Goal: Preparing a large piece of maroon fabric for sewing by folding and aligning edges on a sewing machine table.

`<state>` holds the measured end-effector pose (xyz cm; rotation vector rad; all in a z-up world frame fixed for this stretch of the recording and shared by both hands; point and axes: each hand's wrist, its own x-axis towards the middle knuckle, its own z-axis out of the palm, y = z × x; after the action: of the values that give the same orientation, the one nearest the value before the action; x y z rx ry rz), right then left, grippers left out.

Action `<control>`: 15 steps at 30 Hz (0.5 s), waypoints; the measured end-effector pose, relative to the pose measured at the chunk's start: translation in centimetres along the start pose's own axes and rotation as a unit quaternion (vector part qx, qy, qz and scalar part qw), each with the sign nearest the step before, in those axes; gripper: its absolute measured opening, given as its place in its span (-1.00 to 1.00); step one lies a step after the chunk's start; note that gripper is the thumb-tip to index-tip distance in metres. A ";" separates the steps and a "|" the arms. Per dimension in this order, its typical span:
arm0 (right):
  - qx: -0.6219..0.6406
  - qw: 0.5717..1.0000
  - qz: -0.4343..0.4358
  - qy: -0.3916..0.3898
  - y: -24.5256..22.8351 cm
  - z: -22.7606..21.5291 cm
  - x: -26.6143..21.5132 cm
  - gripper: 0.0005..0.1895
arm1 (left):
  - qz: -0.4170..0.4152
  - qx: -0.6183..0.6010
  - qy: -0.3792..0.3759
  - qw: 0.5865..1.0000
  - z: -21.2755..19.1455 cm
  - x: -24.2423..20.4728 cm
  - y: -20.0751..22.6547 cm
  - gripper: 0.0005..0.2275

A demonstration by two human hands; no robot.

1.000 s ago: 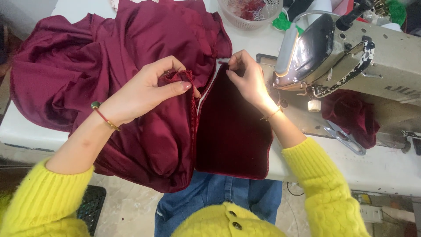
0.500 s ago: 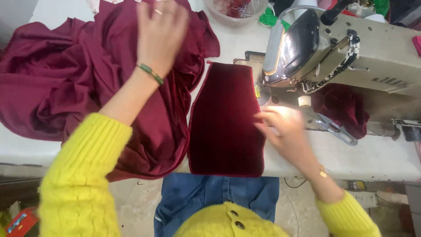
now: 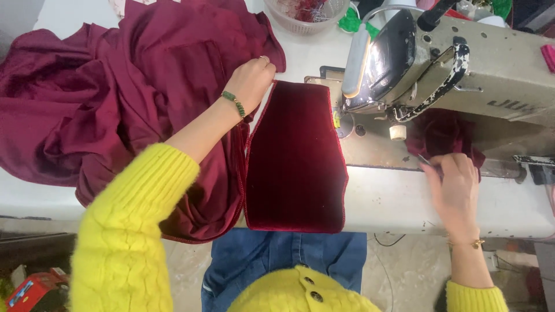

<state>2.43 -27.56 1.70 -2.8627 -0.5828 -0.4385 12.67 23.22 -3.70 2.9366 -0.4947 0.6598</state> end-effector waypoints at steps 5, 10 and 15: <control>0.075 0.992 -0.077 0.066 -5.6 -1.0 0.5 -0.92 | -0.024 -0.077 0.003 0.997 -0.6 -0.2 -0.5 -0.89; 0.340 0.939 -0.055 -0.003 -14.8 -1.2 2.3 -0.87 | -0.022 -0.069 0.017 0.997 -0.9 -0.2 -0.4 -0.85; 0.334 0.913 0.028 -0.230 -23.3 0.0 10.4 -0.72 | -0.057 -0.261 0.061 0.962 -3.5 -0.6 0.0 -0.90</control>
<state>2.10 -2.75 7.88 -2.2856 -0.5737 0.3991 10.74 23.97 -0.84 2.3934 -0.4069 0.5824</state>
